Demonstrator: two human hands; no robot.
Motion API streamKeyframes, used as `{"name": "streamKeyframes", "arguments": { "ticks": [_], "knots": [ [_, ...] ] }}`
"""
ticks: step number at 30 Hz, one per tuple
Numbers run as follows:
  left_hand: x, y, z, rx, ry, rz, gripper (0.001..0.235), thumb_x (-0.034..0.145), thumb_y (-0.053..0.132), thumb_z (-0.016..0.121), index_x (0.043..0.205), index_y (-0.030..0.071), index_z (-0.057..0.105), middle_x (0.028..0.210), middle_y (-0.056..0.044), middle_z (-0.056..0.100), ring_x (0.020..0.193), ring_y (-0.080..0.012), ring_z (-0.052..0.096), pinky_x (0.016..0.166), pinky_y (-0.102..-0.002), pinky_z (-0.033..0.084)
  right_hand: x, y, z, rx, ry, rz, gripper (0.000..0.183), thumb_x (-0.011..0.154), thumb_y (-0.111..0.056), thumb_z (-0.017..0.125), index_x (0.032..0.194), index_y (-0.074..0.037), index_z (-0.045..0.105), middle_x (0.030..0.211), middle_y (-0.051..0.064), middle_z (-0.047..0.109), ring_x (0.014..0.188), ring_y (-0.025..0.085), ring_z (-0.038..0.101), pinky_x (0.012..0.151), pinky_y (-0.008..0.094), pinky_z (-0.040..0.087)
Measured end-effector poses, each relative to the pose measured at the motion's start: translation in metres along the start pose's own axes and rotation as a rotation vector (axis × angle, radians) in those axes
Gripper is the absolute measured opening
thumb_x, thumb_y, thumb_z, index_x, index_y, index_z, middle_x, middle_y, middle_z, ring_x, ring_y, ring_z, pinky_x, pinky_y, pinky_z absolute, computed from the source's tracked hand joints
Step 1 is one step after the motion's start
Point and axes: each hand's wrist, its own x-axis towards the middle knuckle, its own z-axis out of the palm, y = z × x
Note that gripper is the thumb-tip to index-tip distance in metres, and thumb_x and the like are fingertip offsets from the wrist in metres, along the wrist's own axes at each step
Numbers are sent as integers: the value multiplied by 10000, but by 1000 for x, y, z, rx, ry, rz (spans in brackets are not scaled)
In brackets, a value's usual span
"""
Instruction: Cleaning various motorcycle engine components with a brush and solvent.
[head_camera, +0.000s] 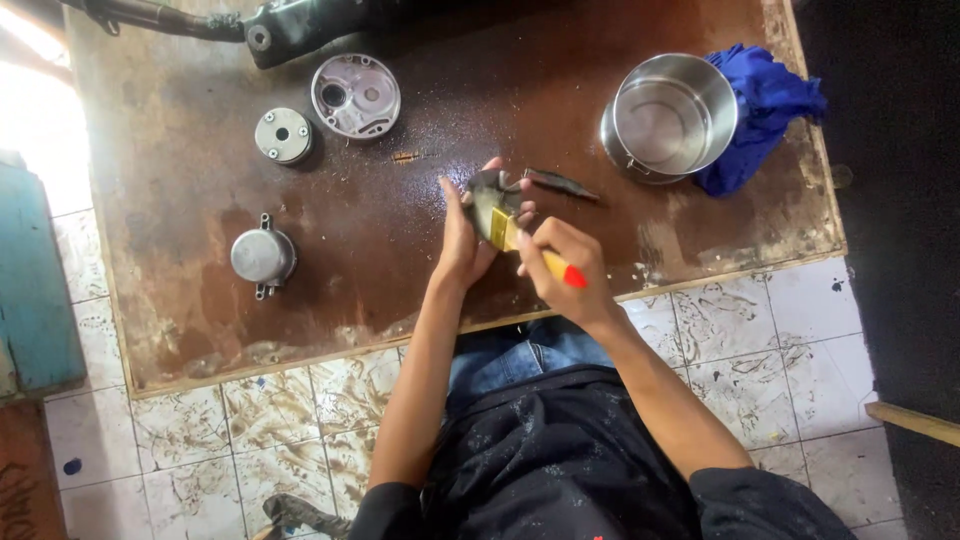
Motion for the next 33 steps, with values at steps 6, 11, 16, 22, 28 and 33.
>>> {"name": "streamKeyframes", "arguments": {
  "ticks": [6,11,16,22,28,33],
  "knots": [
    [-6,10,25,5,46,-27,873,984,745,100,1597,177,353,1428,-222,589,1158,-347,656,1059,-519,532,2,12,4,27,176,-12,204,1084,-53,617,887,-29,569,774,67,649,674,148,705,595,283,546],
    [-8,10,21,36,120,4,921,983,765,90,1614,156,372,1410,-208,599,1180,-308,661,1062,-503,539,0,23,5,263,83,125,197,1055,-83,615,877,-30,548,791,62,659,658,125,708,560,273,580],
    [-5,8,19,4,37,2,902,997,768,101,1610,155,352,1375,-230,612,1093,-338,672,1036,-508,539,-3,16,5,270,156,82,208,1077,-94,609,889,-30,548,802,68,630,666,128,707,564,265,579],
    [-6,3,10,138,168,-61,1008,1006,784,82,1621,49,393,1464,-222,579,1217,-281,675,1073,-474,552,0,13,3,315,215,201,196,1068,-90,614,897,-23,546,826,59,662,669,121,695,583,250,557],
    [-10,13,24,24,135,-60,971,897,798,69,1576,165,354,1391,-201,584,1054,-314,685,991,-497,586,-4,22,0,304,-98,137,222,1049,-103,638,855,-35,553,772,49,652,682,119,712,595,250,561],
    [-5,9,19,101,-15,-28,949,972,797,43,1594,156,364,1337,-235,616,1049,-325,652,945,-499,581,-10,21,5,75,71,-48,189,1065,-94,624,887,-40,589,802,57,683,709,124,714,610,264,549]
  ]
}}
